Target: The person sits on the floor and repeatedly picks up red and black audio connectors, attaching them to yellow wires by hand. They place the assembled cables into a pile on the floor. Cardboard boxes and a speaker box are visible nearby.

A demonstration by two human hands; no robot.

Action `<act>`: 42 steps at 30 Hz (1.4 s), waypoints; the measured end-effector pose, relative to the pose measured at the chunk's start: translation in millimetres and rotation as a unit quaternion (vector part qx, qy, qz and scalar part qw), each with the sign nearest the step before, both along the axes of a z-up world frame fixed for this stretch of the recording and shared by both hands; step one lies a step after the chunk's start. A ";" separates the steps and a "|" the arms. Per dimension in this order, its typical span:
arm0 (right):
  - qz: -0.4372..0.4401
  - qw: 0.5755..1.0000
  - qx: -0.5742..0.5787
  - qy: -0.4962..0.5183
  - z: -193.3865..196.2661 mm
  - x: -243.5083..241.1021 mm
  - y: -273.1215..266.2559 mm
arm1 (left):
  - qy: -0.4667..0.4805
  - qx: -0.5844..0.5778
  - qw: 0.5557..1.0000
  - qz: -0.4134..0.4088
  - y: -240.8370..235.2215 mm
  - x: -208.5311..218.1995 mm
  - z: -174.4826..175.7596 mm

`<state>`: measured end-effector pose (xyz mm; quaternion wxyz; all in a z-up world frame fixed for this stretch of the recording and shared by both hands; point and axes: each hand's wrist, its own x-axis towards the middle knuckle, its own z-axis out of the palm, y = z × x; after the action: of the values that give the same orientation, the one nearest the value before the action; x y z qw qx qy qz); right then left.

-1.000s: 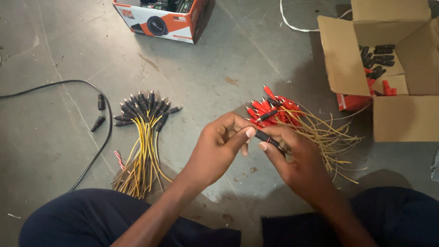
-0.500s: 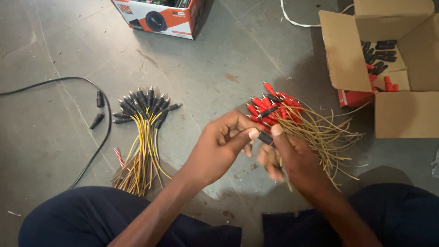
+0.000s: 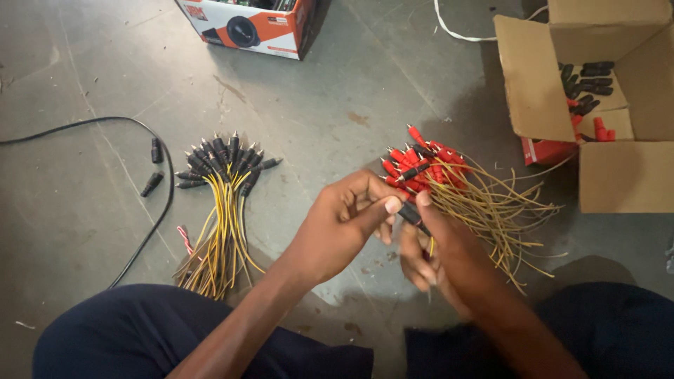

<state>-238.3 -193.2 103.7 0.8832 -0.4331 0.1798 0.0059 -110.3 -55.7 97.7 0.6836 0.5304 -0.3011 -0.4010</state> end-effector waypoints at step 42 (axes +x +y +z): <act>-0.093 0.627 -0.766 -0.112 -5.4 6.8 -33.3 | -0.609 0.511 0.552 0.253 45.6 104.6 -50.7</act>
<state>-231.5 -226.4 98.3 0.2425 -0.9315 0.0582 -0.2646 -5.7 -10.1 47.0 0.0244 0.9621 -0.2433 0.1210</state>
